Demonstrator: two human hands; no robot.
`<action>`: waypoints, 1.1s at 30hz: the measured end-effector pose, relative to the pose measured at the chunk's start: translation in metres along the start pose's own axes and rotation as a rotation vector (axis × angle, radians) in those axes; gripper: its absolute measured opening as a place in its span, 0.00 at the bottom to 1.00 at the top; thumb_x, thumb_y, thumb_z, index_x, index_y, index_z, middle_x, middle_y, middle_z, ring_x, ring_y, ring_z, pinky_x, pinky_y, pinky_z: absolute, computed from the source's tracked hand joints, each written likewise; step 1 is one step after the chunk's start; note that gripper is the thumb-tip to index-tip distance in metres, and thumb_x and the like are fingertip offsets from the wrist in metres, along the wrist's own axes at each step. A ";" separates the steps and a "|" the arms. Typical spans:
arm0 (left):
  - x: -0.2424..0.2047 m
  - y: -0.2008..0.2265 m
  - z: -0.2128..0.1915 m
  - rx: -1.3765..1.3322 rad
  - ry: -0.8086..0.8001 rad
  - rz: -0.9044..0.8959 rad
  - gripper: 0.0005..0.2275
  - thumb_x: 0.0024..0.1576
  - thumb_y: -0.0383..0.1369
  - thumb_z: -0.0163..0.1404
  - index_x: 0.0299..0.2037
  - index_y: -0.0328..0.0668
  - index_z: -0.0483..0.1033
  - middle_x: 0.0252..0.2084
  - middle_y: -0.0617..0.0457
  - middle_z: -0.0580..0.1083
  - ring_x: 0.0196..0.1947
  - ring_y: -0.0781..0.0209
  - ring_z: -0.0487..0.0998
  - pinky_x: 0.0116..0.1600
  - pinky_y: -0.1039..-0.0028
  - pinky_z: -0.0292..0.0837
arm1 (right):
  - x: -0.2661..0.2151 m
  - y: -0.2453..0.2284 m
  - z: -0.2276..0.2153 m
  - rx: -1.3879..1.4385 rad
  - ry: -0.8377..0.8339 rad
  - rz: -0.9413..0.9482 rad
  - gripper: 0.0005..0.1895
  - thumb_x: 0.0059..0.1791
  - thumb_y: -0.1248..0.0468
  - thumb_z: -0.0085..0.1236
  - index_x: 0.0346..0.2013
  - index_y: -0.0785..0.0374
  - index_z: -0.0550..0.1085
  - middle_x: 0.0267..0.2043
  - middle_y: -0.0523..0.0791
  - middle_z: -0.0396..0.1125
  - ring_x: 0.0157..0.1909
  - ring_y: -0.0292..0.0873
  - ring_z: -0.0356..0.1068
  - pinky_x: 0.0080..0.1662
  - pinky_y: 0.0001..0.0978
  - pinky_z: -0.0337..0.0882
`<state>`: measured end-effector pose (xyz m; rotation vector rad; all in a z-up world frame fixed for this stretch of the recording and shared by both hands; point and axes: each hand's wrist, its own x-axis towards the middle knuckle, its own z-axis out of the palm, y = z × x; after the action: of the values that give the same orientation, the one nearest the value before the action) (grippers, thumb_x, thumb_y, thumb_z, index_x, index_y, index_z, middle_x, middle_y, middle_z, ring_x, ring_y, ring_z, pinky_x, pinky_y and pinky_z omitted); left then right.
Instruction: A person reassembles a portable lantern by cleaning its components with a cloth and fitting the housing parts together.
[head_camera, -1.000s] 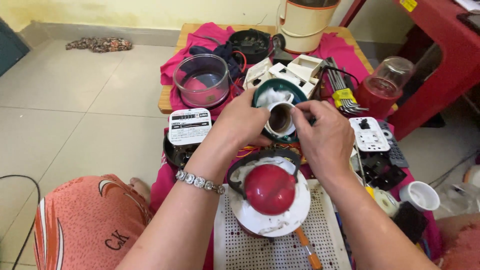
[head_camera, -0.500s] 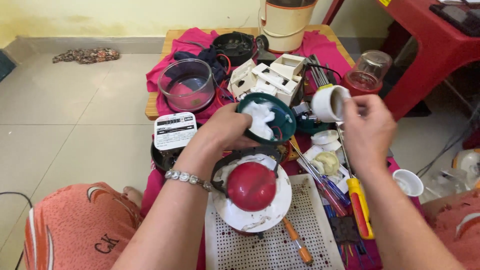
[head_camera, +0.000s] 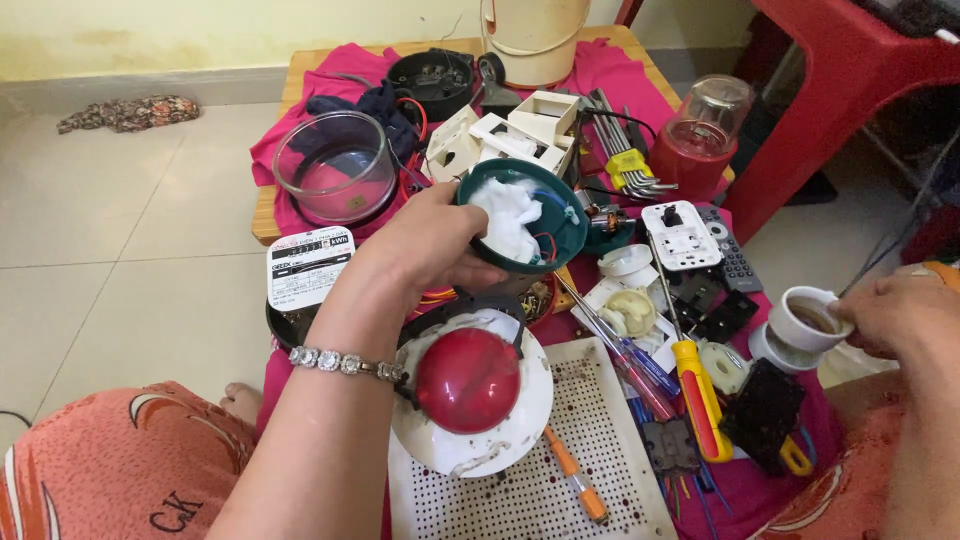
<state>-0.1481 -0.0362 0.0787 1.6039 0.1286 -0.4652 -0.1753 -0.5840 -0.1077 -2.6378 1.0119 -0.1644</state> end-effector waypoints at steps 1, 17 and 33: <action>-0.001 0.001 0.002 0.001 -0.002 -0.001 0.20 0.54 0.22 0.40 0.59 0.32 0.68 0.43 0.33 0.78 0.27 0.48 0.81 0.29 0.72 0.79 | -0.010 -0.007 -0.004 0.000 -0.001 0.003 0.12 0.47 0.66 0.72 0.33 0.77 0.85 0.24 0.58 0.76 0.22 0.52 0.73 0.24 0.42 0.73; -0.013 0.000 -0.004 -0.046 0.029 0.025 0.23 0.54 0.23 0.40 0.63 0.33 0.67 0.46 0.36 0.78 0.32 0.48 0.83 0.32 0.73 0.81 | -0.092 -0.126 -0.050 -0.103 0.068 -0.142 0.20 0.54 0.57 0.64 0.59 0.60 0.79 0.51 0.59 0.76 0.42 0.58 0.79 0.41 0.52 0.80; -0.013 -0.025 -0.026 -0.003 0.122 0.119 0.34 0.47 0.24 0.44 0.71 0.36 0.59 0.56 0.33 0.65 0.28 0.32 0.84 0.35 0.52 0.86 | -0.263 -0.315 -0.048 0.499 -0.121 -0.779 0.10 0.47 0.61 0.61 0.40 0.47 0.85 0.27 0.41 0.77 0.29 0.43 0.75 0.36 0.37 0.72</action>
<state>-0.1629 -0.0064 0.0605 1.6270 0.1256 -0.2749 -0.1823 -0.1987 0.0420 -2.3752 -0.1373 -0.3632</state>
